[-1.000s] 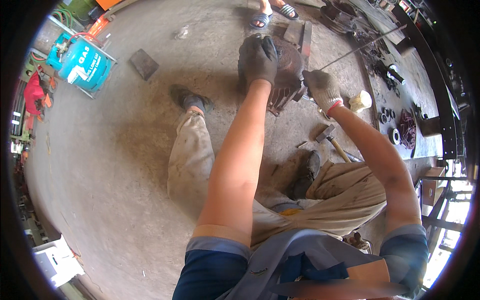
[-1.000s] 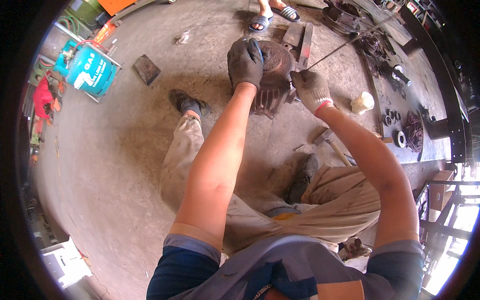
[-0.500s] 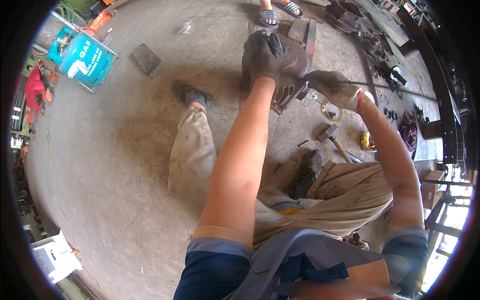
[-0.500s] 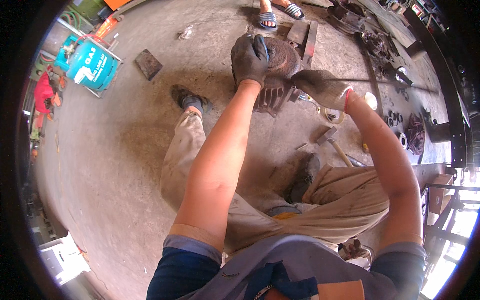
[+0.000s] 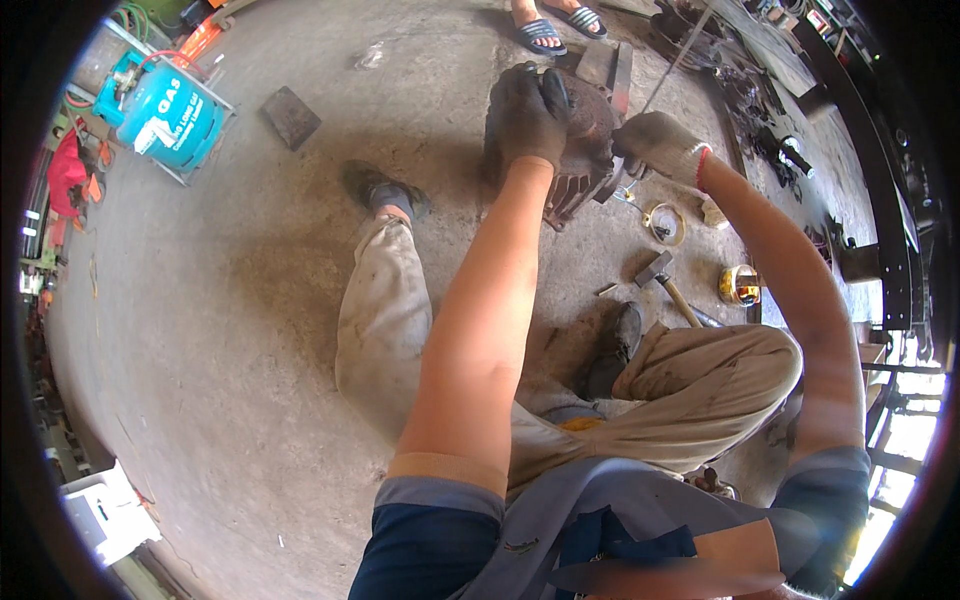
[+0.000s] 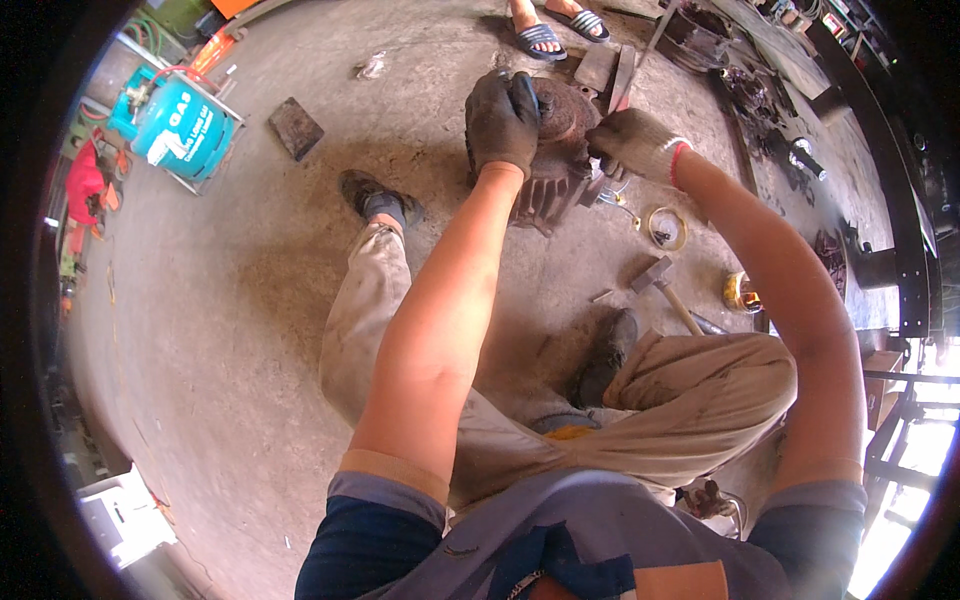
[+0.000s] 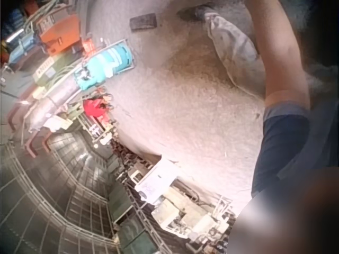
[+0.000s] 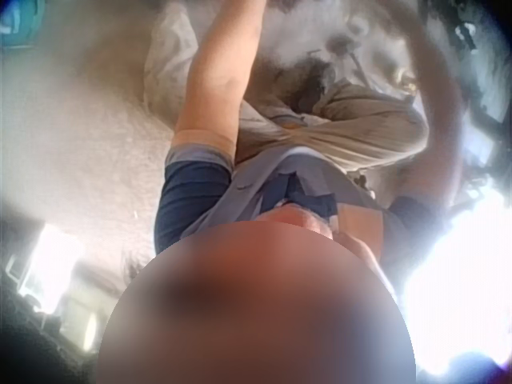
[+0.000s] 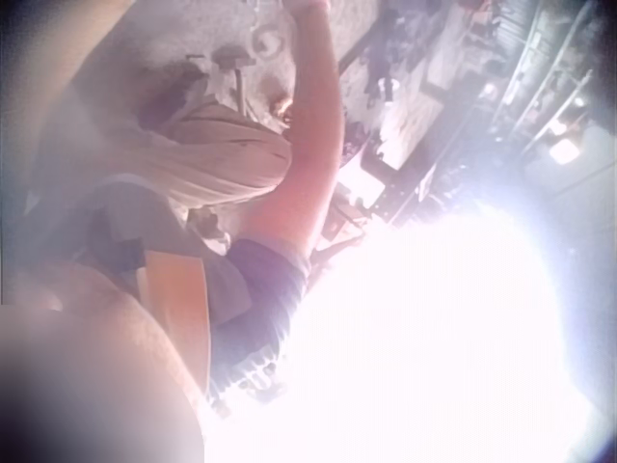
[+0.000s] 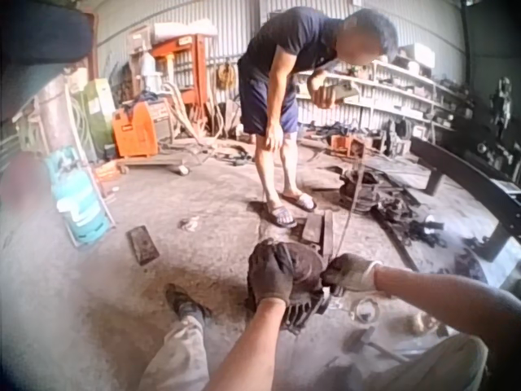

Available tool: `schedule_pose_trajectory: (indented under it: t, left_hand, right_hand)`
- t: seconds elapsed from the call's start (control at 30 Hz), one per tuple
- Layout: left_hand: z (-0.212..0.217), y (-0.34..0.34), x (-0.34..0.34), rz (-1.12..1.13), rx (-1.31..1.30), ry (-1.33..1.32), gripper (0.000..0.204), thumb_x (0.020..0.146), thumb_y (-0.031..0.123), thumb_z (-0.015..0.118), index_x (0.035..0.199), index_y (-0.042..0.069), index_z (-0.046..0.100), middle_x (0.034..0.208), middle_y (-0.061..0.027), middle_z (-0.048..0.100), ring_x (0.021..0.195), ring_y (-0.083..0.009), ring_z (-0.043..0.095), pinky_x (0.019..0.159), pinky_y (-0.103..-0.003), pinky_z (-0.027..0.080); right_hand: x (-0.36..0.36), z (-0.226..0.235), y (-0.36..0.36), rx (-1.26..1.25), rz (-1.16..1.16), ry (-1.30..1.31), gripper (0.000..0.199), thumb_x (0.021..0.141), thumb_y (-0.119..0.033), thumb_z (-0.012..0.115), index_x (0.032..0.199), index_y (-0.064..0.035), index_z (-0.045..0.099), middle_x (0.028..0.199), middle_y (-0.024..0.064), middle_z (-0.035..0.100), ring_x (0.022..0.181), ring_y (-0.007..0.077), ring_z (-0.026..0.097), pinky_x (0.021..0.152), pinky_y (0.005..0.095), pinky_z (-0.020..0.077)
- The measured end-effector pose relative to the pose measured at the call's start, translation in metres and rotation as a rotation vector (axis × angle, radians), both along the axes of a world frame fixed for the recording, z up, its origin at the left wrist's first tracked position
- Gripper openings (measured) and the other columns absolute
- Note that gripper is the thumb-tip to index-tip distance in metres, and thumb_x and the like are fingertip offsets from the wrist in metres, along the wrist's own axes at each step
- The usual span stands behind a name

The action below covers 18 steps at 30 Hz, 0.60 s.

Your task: The person sits on the floor and uses a hammer and chisel to chip away rust and debris from a motor housing. They repeatedly reposition the motor and strike different areas to clean the surface.

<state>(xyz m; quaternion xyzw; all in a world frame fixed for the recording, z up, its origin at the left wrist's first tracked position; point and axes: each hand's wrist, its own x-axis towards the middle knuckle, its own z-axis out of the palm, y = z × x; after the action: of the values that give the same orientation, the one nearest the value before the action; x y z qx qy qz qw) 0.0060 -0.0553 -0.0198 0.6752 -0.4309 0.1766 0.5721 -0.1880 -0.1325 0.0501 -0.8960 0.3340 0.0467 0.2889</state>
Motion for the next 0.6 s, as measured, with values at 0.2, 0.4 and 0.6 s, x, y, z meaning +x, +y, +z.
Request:
schedule_pose_trajectory:
  t: [0.2, 0.4, 0.6]
  left_hand:
    - [-0.002, -0.002, 0.001, 0.024, -0.034, -0.030, 0.034, 0.101, 0.030, 0.056, 0.107, -0.001, 0.065, 0.108, -0.0230, 0.066, 0.103, -0.0423, 0.062, 0.093, -0.050, 0.049]
    - [-0.004, -0.003, 0.003, 0.012, -0.037, -0.050, 0.034, 0.100, 0.030, 0.056, 0.108, -0.002, 0.063, 0.107, -0.0226, 0.064, 0.102, -0.0414, 0.060, 0.090, -0.050, 0.049]
    - [-0.002, -0.004, 0.001, 0.026, 0.007, -0.034, 0.033, 0.098, 0.030, 0.058, 0.106, -0.001, 0.064, 0.105, -0.0213, 0.064, 0.100, -0.0406, 0.060, 0.088, -0.050, 0.049]
  right_hand:
    - [-0.012, 0.000, 0.030, -0.131, -0.035, -0.194, 0.023, 0.099, -0.019, 0.063, 0.110, -0.0024, 0.073, 0.096, 0.0134, 0.074, 0.081, 0.0203, 0.068, 0.077, 0.0355, 0.0539]
    - [0.001, 0.009, 0.016, -0.067, -0.145, 0.075, 0.030, 0.100, -0.028, 0.059, 0.100, -0.0009, 0.072, 0.094, 0.0141, 0.073, 0.080, 0.0230, 0.068, 0.074, 0.0373, 0.0531]
    - [-0.028, -0.025, 0.056, 0.279, -0.469, -0.457, 0.027, 0.098, -0.018, 0.059, 0.121, -0.0035, 0.065, 0.092, 0.0152, 0.069, 0.085, 0.0272, 0.069, 0.076, 0.0355, 0.0554]
